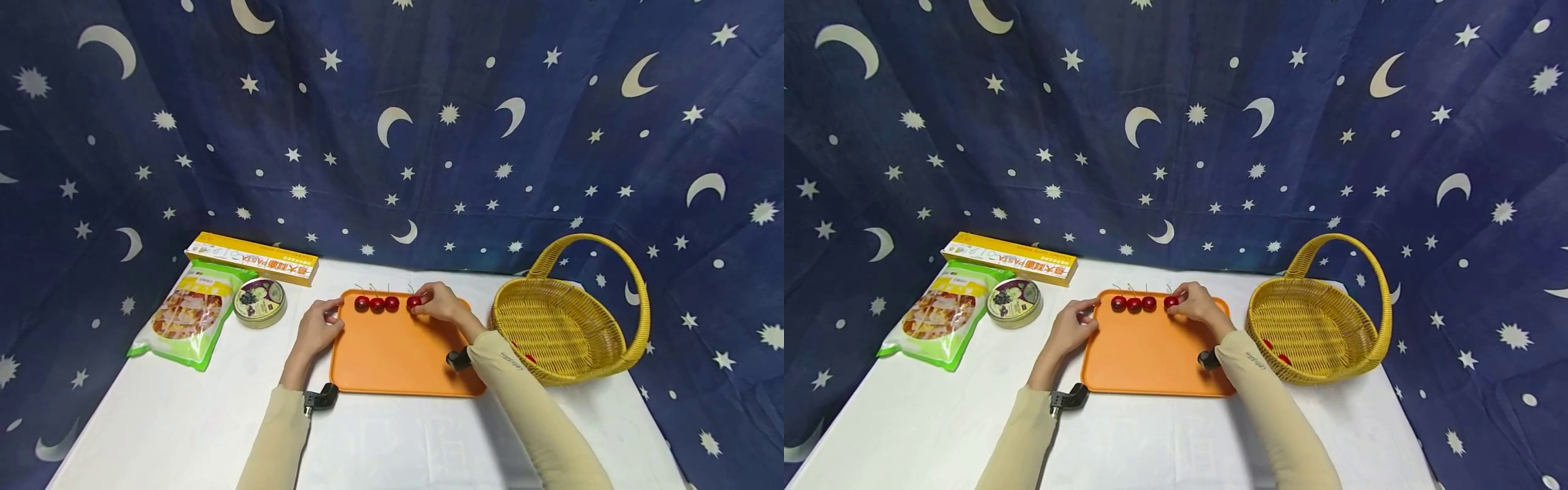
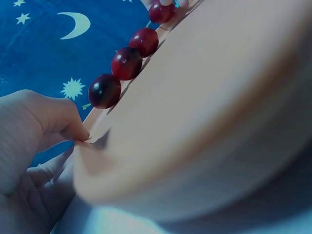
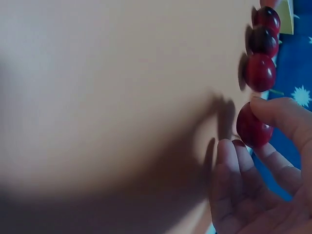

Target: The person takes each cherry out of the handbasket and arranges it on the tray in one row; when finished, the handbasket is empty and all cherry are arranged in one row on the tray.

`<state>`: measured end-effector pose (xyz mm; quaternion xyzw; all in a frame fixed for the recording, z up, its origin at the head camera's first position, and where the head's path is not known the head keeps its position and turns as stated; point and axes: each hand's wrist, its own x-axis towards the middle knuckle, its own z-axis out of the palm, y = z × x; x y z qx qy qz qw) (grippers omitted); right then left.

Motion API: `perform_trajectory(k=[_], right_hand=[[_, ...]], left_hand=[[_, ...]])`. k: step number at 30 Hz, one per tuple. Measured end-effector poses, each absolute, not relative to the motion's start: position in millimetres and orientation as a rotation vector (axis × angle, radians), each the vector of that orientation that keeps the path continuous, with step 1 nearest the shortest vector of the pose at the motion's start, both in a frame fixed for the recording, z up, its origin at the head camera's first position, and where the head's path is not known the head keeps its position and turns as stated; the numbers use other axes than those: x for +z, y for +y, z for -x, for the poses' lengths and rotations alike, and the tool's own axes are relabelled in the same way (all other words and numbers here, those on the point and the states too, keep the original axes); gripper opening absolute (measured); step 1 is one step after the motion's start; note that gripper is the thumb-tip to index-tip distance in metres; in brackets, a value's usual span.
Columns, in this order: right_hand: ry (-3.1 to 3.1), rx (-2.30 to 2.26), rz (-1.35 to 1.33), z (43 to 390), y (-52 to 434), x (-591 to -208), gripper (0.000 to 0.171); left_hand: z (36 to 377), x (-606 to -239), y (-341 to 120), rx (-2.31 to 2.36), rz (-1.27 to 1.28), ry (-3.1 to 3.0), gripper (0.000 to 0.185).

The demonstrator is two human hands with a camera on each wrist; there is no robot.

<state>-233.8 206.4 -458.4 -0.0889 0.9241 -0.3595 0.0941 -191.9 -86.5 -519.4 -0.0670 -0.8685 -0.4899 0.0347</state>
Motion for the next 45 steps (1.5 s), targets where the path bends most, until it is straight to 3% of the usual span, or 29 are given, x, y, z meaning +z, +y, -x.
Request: perform_trajectory(k=[19,30,37,45], right_hand=[[2.724,-1.045,0.184,234,200,-459,0.029],[2.7,-1.178,0.343,222,280,-403,0.026],[2.716,-1.072,0.182,210,330,-377,0.026],[2.502,-0.944,0.025,194,371,-372,0.023]], left_hand=[[193,-520,-86,-1.501,0.224,-2.659,0.053],[192,-519,-85,-1.489,0.215,-2.678,0.052],[192,-521,-88,-1.454,0.205,-2.696,0.052],[192,-519,-85,-1.459,0.214,-2.691,0.052]])
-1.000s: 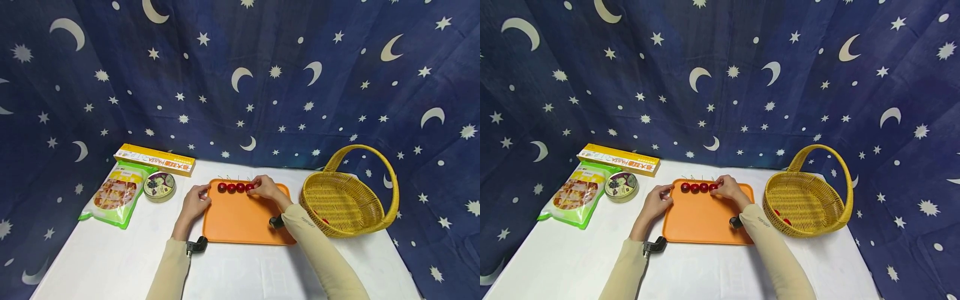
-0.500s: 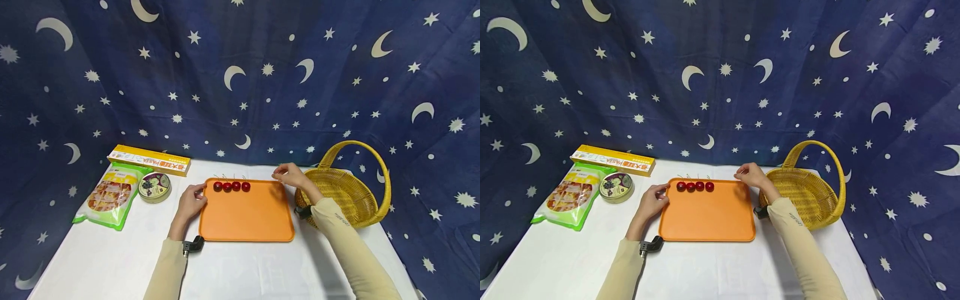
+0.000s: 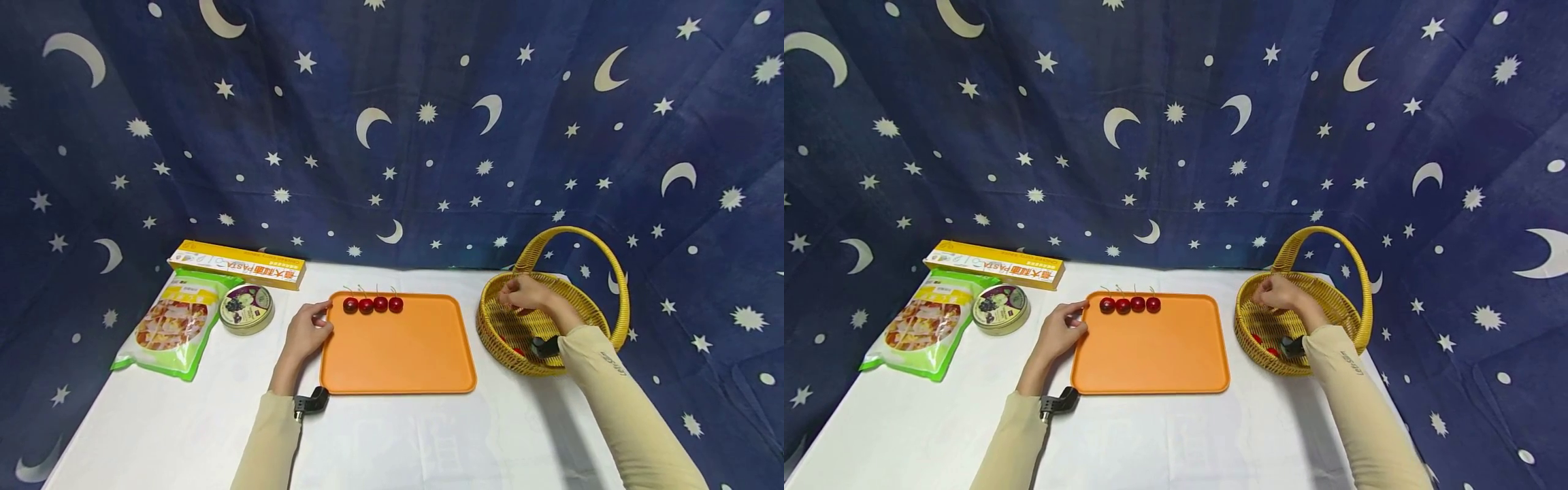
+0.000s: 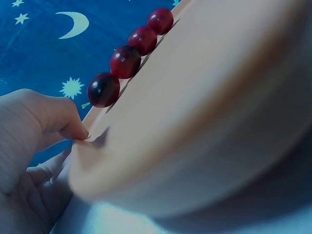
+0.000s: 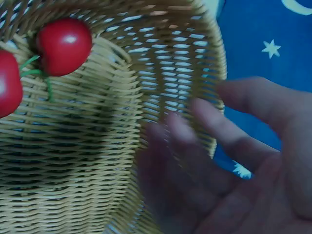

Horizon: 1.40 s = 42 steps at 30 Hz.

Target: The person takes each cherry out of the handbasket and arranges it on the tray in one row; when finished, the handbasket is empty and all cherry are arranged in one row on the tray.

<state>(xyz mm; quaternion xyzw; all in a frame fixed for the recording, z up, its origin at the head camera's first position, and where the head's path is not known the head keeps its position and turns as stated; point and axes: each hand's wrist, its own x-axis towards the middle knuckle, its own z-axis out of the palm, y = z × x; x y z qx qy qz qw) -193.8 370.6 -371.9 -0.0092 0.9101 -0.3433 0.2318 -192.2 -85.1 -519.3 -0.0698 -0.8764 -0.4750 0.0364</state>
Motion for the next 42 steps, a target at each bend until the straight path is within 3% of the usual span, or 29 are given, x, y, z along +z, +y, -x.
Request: perform_trajectory(k=[11,18,33,42], right_hand=[[2.104,-0.833,-0.109,185,374,-401,0.012],[2.133,-0.855,-0.137,186,373,-408,0.022],[2.192,-1.052,-0.124,189,383,-390,0.024],[2.29,-1.207,0.03,192,384,-369,0.045]], left_hand=[[191,-521,-82,-1.467,0.215,-2.69,0.052],[192,-519,-81,-1.47,0.229,-2.682,0.053],[190,-521,-84,-1.461,0.238,-2.67,0.053],[192,-520,-86,-1.453,0.234,-2.675,0.053]])
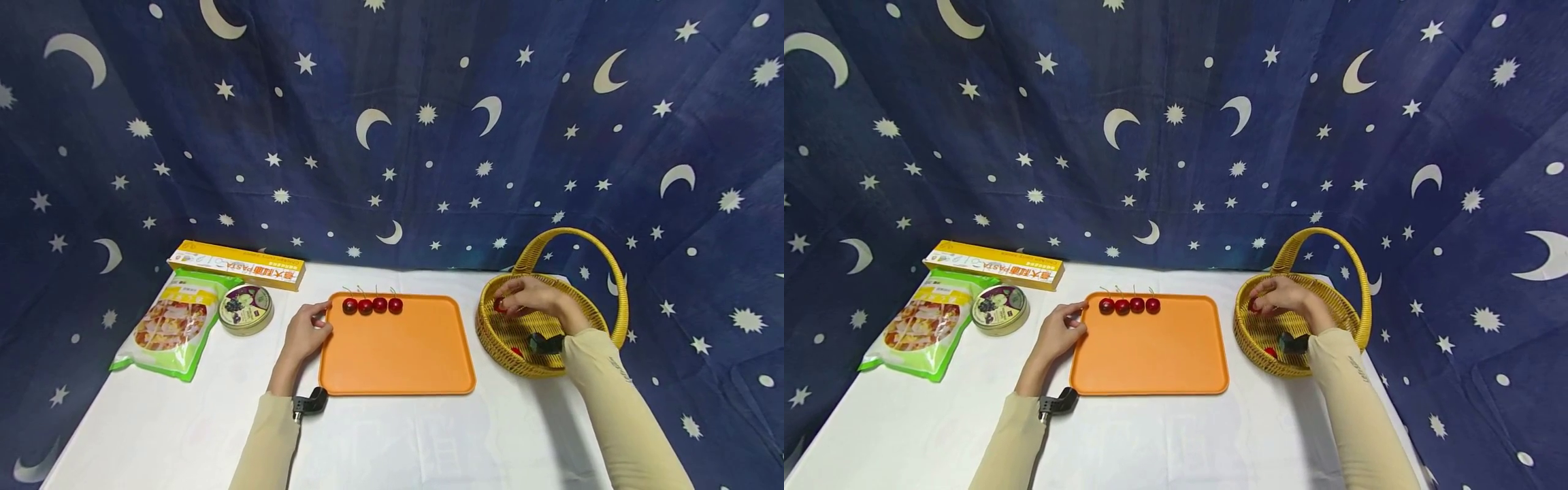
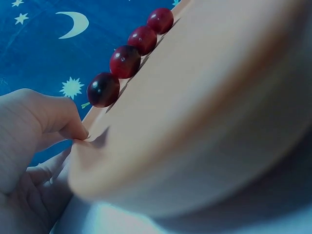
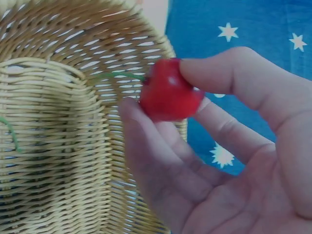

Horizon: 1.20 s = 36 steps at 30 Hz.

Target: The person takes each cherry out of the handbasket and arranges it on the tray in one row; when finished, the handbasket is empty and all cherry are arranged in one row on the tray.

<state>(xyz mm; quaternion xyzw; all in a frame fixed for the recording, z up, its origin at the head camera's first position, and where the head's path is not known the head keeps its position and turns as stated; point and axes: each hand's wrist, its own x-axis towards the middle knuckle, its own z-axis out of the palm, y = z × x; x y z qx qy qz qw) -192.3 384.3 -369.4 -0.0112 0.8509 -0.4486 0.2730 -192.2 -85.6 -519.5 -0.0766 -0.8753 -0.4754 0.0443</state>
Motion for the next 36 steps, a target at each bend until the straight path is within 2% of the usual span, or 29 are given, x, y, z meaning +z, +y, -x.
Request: perform_trajectory(k=[12,16,21,24,36], right_hand=[[2.521,-1.22,-0.026,199,366,-352,0.035],[2.506,-1.311,-0.003,202,350,-355,0.036],[2.46,-1.418,0.138,209,321,-373,0.043],[2.451,-1.443,0.183,216,298,-391,0.04],[2.658,-1.18,0.091,234,231,-446,0.028]], left_hand=[[193,-520,-85,-1.477,0.223,-2.685,0.053],[192,-519,-85,-1.484,0.219,-2.683,0.053],[192,-519,-86,-1.493,0.217,-2.675,0.054],[193,-520,-88,-1.489,0.218,-2.677,0.054],[194,-519,-87,-1.513,0.216,-2.671,0.053]])
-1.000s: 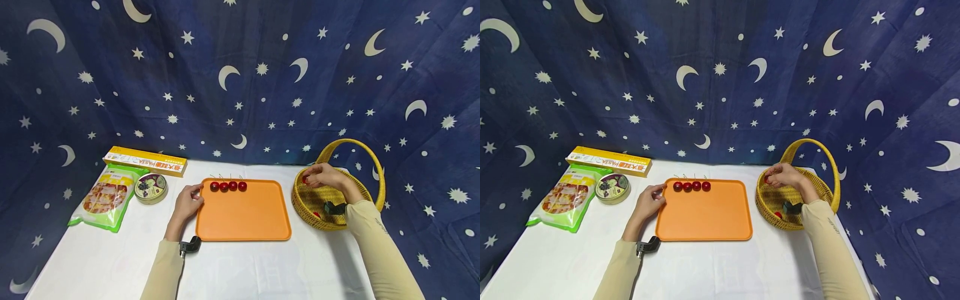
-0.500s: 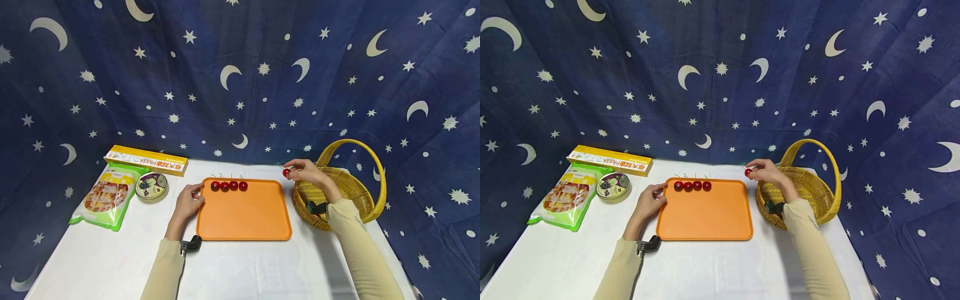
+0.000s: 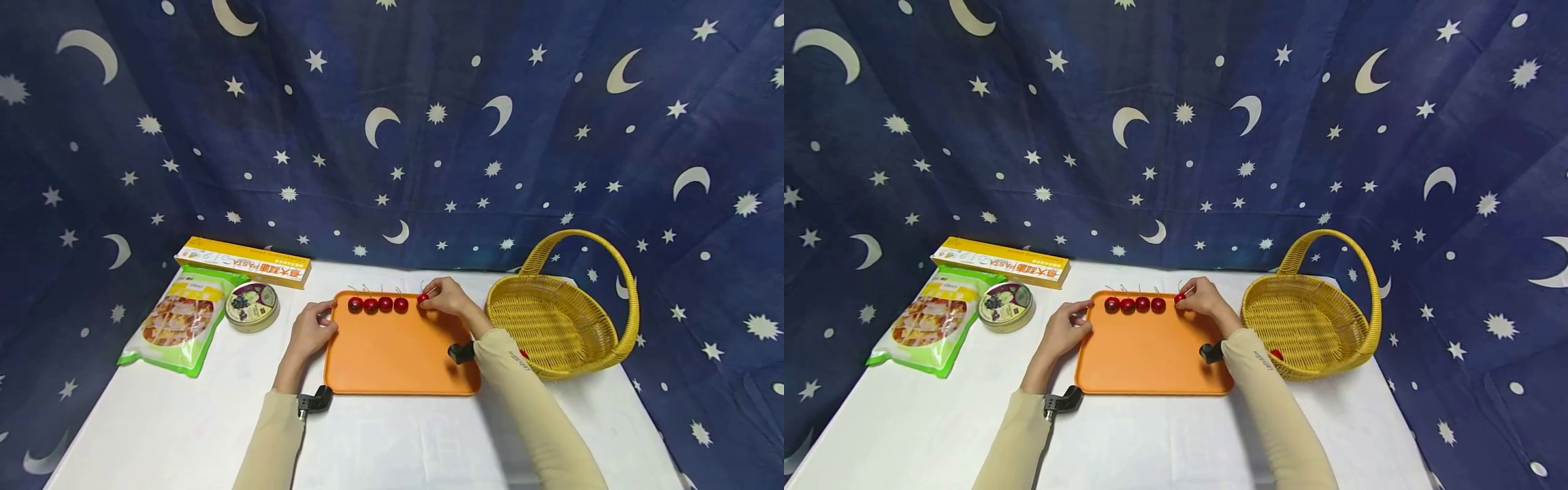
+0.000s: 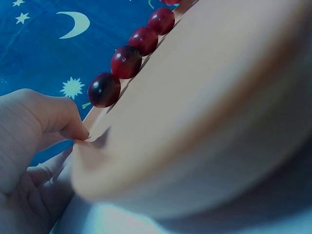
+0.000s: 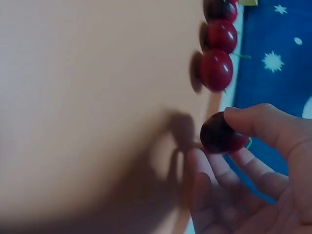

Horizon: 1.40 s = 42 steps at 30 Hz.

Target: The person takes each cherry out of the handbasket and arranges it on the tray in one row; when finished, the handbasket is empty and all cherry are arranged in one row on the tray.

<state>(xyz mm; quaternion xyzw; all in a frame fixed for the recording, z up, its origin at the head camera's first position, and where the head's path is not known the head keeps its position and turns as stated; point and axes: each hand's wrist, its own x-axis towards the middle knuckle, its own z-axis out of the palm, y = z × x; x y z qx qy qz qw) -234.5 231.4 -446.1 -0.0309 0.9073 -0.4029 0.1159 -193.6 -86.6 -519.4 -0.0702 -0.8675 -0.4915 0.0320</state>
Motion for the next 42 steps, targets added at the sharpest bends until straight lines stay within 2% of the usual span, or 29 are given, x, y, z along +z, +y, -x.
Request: perform_trajectory(k=[23,37,42], right_hand=[[2.663,-1.198,0.015,228,224,-453,0.037],[2.563,-1.295,0.038,224,239,-435,0.036],[2.62,-1.217,0.043,223,254,-417,0.036]], left_hand=[[195,-516,-79,-1.53,0.251,-2.663,0.053],[195,-516,-83,-1.491,0.241,-2.672,0.052],[194,-517,-86,-1.474,0.218,-2.689,0.052]])
